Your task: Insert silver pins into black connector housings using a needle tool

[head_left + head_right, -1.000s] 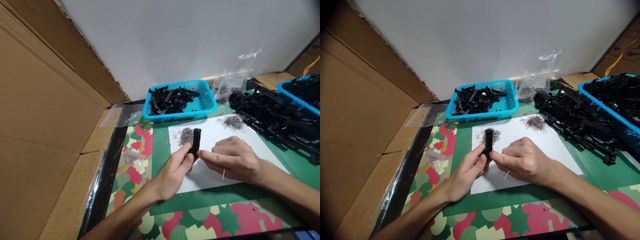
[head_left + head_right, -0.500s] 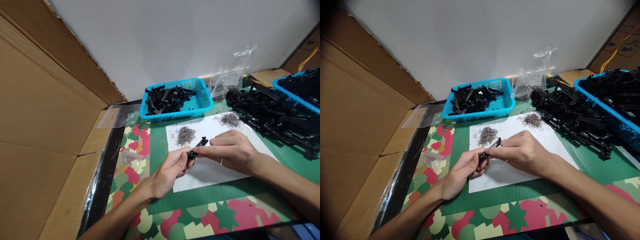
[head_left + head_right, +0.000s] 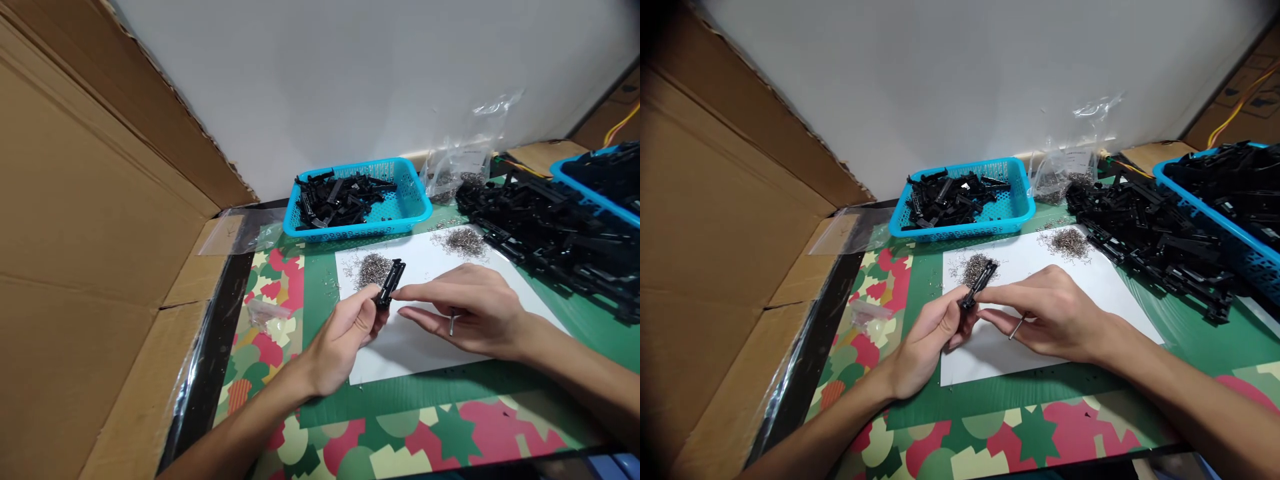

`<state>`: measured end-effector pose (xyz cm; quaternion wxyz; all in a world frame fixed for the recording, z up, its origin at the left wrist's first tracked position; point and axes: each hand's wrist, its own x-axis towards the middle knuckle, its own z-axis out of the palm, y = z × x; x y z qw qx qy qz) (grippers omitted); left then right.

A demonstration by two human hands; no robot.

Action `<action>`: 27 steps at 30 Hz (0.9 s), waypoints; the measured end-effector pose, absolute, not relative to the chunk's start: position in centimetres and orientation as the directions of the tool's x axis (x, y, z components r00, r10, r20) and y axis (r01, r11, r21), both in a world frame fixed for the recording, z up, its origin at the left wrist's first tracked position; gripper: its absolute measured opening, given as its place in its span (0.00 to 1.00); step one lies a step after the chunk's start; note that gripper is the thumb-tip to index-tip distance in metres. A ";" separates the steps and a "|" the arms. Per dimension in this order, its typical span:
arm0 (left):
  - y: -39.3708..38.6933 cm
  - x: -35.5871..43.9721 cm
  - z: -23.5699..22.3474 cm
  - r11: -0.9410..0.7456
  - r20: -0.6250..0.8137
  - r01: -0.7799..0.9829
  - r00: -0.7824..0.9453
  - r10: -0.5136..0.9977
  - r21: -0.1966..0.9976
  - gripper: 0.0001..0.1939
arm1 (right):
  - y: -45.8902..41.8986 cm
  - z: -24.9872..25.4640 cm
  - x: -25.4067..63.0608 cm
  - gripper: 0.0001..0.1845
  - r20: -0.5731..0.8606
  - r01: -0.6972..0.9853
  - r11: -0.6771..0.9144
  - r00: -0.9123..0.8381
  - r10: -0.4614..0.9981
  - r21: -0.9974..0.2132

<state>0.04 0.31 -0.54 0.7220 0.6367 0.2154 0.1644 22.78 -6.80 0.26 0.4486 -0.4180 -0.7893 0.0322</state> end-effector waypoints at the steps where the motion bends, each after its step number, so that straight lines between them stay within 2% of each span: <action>1: 0.3 0.0 -0.5 0.116 -0.097 0.044 0.853 0.513 0.992 0.22 | -6.8 0.3 22.7 0.07 0.680 0.635 0.644 -0.245 0.691 -0.426; 11: 0.2 -0.2 0.4 -0.102 -0.097 0.172 0.854 0.511 0.980 0.21 | -7.0 0.2 22.4 0.09 0.708 0.618 0.675 -0.257 0.657 -0.402; 19: 0.1 -0.4 -0.1 -0.109 -0.068 0.155 0.825 0.561 0.982 0.18 | -7.6 1.2 22.6 0.10 0.708 0.638 0.675 -0.277 0.650 -0.370; 27: 0.0 -0.4 -0.3 -0.217 0.002 0.150 0.818 0.575 0.964 0.18 | -7.5 0.6 22.7 0.12 0.720 0.637 0.688 -0.289 0.631 -0.347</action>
